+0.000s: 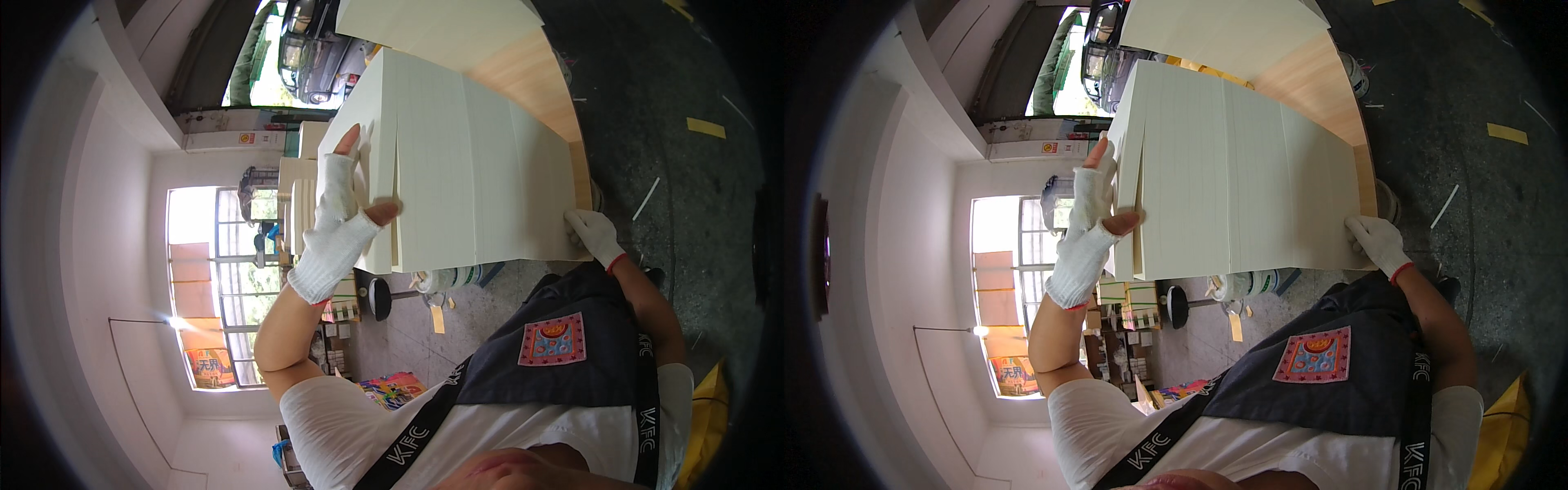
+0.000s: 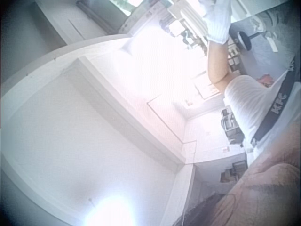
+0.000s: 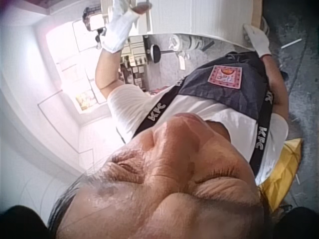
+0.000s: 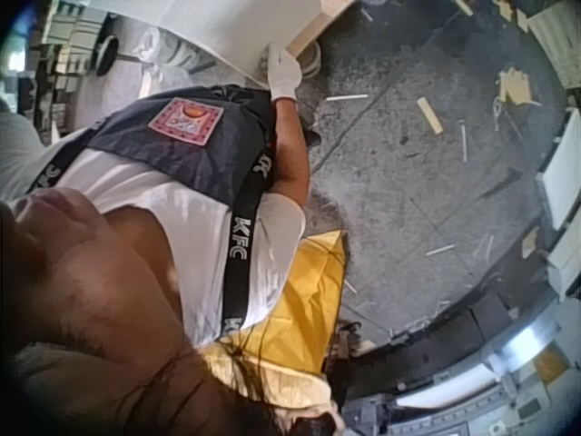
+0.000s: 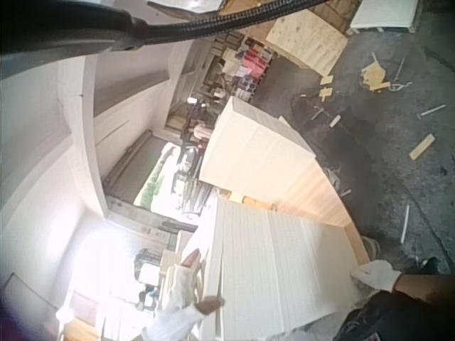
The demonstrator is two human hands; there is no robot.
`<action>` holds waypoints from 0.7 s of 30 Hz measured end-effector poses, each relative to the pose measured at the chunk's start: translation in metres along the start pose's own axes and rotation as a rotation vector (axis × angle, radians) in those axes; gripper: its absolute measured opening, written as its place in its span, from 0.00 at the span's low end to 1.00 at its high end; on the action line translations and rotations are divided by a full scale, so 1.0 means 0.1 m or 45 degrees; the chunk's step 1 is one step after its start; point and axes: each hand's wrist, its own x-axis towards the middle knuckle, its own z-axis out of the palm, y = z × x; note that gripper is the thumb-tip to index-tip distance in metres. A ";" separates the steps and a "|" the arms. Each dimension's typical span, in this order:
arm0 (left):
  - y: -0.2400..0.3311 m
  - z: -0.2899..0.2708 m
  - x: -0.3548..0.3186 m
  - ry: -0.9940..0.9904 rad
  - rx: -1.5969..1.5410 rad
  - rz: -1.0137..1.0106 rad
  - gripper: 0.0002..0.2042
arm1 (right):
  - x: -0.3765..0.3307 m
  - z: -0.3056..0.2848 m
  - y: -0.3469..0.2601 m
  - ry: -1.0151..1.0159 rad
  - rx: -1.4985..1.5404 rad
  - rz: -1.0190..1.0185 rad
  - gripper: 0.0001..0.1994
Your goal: The person stacks white foam sheets on a wooden table. They pick up individual sheets, align them, and place them into a growing pile. The person occasionally adjusts the stack to ensure alignment.
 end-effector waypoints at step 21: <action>-0.01 0.01 0.00 0.016 0.010 0.020 0.51 | -0.02 0.03 0.00 0.060 0.059 -0.070 0.26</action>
